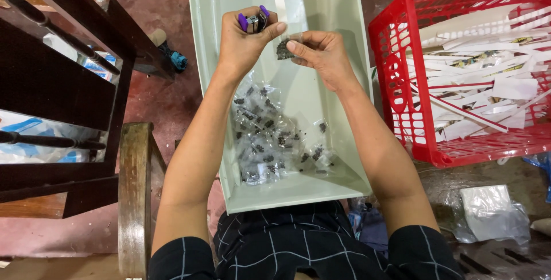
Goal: Assembling small purple components onto white plastic strips
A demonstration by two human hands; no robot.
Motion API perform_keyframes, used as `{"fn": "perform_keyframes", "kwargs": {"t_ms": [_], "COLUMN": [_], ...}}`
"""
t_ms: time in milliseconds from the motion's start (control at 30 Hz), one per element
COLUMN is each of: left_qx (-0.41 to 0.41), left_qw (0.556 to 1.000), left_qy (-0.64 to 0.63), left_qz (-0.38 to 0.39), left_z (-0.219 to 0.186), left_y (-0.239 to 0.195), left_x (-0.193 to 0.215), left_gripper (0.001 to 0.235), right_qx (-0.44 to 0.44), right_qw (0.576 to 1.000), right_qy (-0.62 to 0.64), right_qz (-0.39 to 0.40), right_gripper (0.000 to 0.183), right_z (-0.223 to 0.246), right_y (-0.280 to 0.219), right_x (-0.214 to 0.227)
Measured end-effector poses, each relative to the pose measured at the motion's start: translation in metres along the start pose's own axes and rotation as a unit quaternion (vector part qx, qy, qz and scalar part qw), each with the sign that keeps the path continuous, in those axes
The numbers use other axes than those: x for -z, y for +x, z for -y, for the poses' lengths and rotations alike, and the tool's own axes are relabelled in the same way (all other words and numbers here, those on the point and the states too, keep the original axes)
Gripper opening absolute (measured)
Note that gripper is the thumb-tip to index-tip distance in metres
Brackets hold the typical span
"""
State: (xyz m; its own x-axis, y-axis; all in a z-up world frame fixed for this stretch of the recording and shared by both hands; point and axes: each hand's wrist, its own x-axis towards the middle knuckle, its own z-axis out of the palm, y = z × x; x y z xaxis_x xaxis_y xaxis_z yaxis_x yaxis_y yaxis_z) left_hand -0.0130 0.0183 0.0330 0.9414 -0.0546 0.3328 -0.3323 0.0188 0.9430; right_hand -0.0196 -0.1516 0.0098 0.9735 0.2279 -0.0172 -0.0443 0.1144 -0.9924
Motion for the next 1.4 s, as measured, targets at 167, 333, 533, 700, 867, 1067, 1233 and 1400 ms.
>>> {"fn": "perform_keyframes", "kwargs": {"t_ms": [167,333,533,700,867,1067,1233,1400], "left_qx": [-0.007,0.003,0.001,0.0,0.05,0.232,0.121,0.111], "left_qw": [1.0,1.0,1.0,1.0,0.999,0.943,0.992,0.987], "left_qy": [0.007,0.02,0.019,0.016,0.008,-0.233,-0.004,0.113], "left_qz": [0.003,0.0,0.002,0.008,0.007,-0.056,0.023,0.034], "left_z": [-0.002,-0.005,-0.006,-0.007,-0.004,0.021,0.003,-0.005], "left_y": [0.0,0.0,-0.001,-0.002,0.0,0.01,0.0,-0.001], "left_x": [0.0,-0.001,-0.001,-0.001,0.0,0.014,0.003,0.006], "left_gripper": [0.017,0.02,0.021,0.02,0.015,0.062,0.05,0.083], "right_qx": [-0.009,-0.015,-0.027,-0.032,-0.006,0.071,0.11,0.146], "right_qw": [1.0,1.0,1.0,0.999,1.0,0.996,0.991,0.985], "right_qy": [-0.008,-0.014,-0.008,0.003,-0.009,-0.045,-0.04,-0.067], "right_qz": [-0.01,-0.01,0.002,0.008,0.0,-0.036,-0.064,-0.063], "right_gripper": [0.022,0.023,0.022,0.019,0.018,0.015,0.014,0.016], "right_z": [-0.001,-0.001,0.004,0.004,-0.002,-0.007,-0.001,0.002], "right_y": [0.001,0.001,-0.001,-0.001,0.002,0.009,0.007,0.008], "right_x": [0.001,0.001,-0.001,-0.001,0.003,0.017,0.018,0.022]}}
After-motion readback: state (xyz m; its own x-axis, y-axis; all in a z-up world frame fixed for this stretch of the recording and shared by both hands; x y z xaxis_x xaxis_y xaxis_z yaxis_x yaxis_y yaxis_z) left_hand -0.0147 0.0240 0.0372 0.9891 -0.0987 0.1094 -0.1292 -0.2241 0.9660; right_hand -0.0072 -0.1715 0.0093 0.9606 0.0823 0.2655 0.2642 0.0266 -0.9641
